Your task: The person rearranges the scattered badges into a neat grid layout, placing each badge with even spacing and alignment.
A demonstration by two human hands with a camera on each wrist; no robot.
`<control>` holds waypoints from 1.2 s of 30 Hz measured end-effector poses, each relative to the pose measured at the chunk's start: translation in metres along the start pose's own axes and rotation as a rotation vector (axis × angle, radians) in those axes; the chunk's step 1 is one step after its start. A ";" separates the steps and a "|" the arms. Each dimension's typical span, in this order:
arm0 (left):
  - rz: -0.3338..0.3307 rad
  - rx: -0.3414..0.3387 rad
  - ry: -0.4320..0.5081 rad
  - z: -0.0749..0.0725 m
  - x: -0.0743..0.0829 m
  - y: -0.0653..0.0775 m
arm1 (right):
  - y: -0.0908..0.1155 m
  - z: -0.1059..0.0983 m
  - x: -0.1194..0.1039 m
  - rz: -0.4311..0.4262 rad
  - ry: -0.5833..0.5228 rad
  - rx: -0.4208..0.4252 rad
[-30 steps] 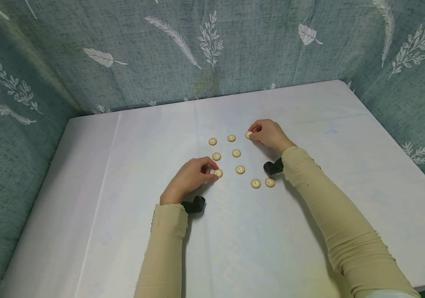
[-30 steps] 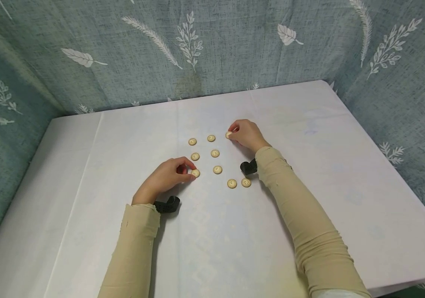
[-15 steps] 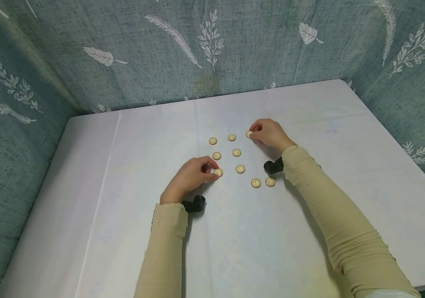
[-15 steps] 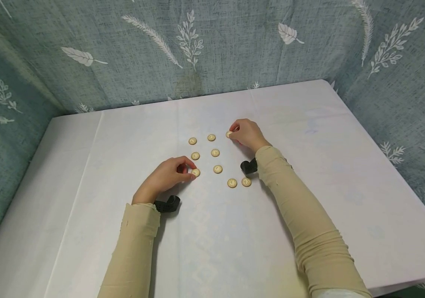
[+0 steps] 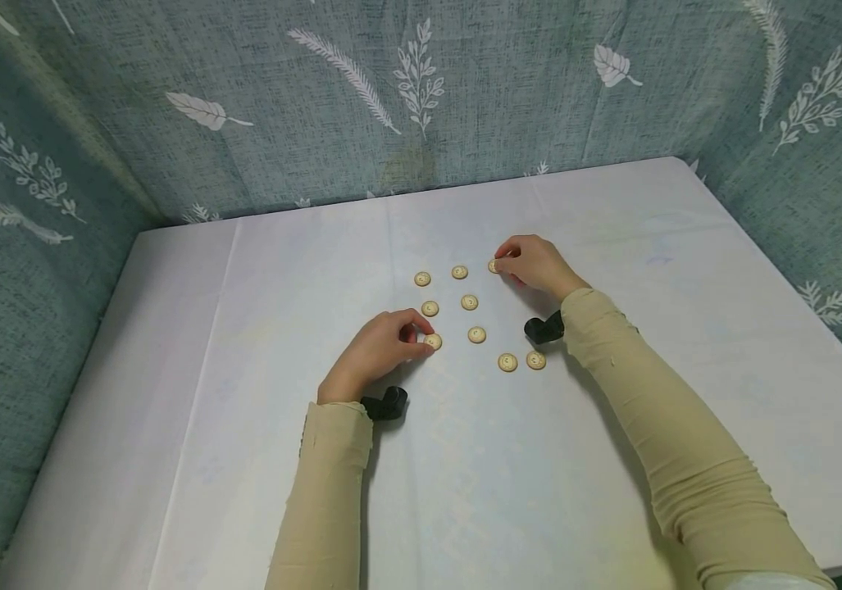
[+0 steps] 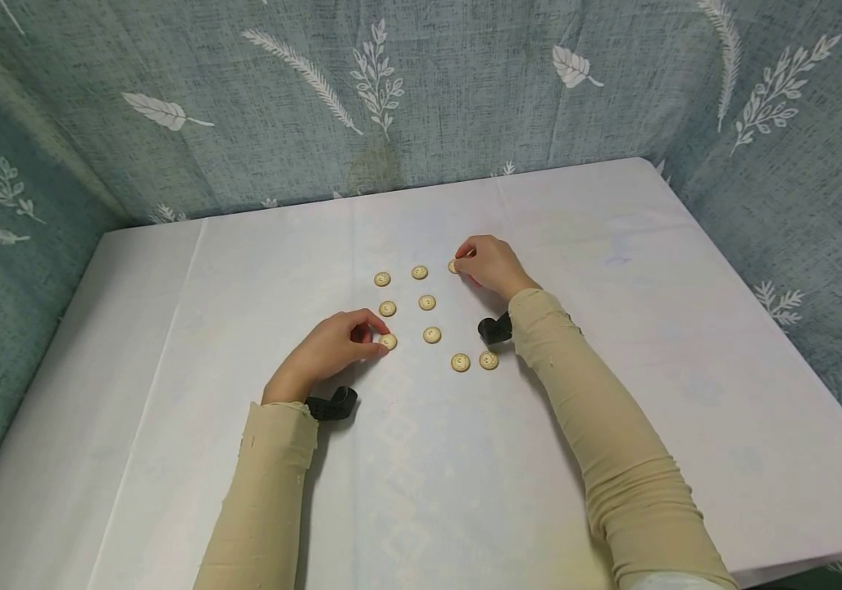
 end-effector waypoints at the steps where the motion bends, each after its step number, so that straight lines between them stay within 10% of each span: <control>1: -0.001 -0.001 -0.002 0.000 0.000 0.000 | 0.000 0.000 0.000 -0.001 0.000 0.000; 36: 0.007 0.000 -0.012 -0.001 0.001 0.000 | 0.059 -0.008 0.014 -0.097 -0.013 -0.080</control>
Point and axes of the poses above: each hand's wrist, its own y-axis away from the middle knuckle, its own z-axis out of the palm, x = y × z, the point moved 10 cm from there along -y, towards the middle knuckle, and after that the axes turned 9 degrees about -y, right-handed, at the moved point
